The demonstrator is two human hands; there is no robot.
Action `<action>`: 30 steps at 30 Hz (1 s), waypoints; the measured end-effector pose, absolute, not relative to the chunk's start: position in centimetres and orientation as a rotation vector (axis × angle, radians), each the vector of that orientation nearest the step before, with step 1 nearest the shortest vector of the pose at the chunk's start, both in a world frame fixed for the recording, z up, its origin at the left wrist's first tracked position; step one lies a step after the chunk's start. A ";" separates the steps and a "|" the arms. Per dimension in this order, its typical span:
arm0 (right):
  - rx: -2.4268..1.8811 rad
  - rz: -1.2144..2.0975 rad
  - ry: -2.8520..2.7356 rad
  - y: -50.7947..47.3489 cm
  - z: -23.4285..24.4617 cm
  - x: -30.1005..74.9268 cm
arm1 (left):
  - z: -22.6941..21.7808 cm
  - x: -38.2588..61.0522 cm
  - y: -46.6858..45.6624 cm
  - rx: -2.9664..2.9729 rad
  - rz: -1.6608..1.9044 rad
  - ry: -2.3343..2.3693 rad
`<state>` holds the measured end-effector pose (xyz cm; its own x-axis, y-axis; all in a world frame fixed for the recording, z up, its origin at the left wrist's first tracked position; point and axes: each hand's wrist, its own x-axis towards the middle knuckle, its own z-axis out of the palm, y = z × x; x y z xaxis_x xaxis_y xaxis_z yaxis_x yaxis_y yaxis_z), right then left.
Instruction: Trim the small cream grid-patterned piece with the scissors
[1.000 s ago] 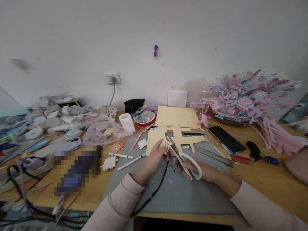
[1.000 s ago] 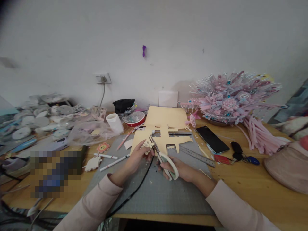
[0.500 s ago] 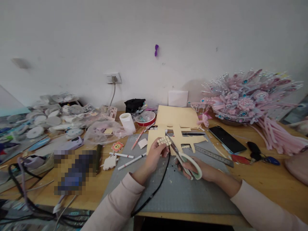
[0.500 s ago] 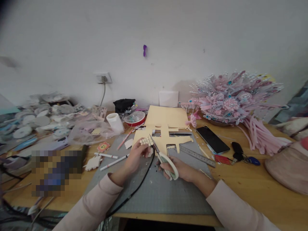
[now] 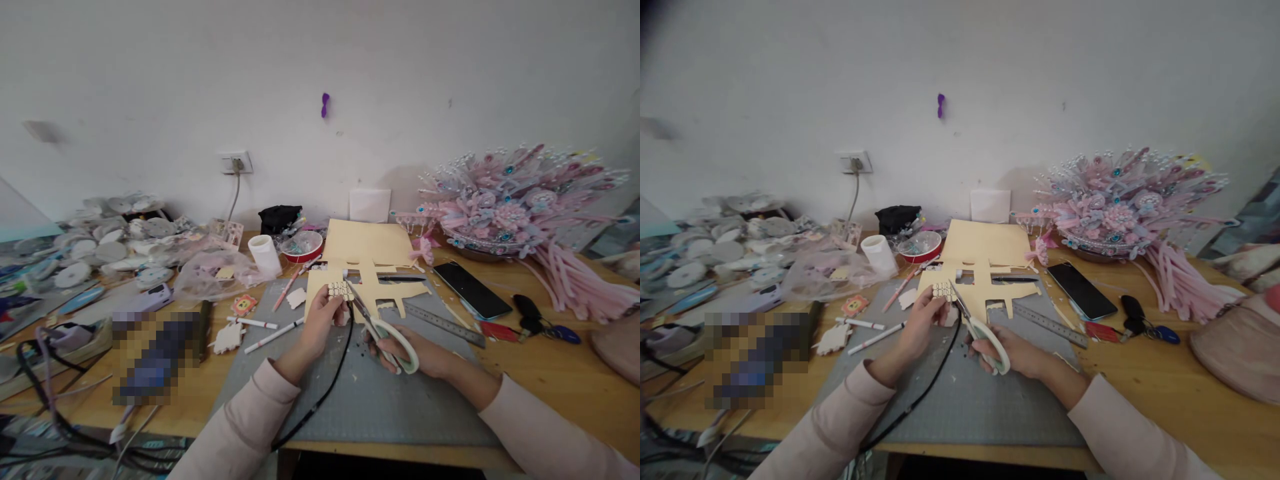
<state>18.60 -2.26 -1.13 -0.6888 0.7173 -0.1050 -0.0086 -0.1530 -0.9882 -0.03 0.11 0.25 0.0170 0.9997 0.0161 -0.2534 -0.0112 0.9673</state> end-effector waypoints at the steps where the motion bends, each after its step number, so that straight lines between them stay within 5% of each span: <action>1: -0.801 1.892 -1.616 -2.3 -1.1 18.6 | 0.3 0.0 0.1 1.029 1.315 1.005; 30: -0.808 1.887 -1.629 -2.3 -1.3 18.5 | 0.2 -0.3 0.2 1.025 1.302 1.009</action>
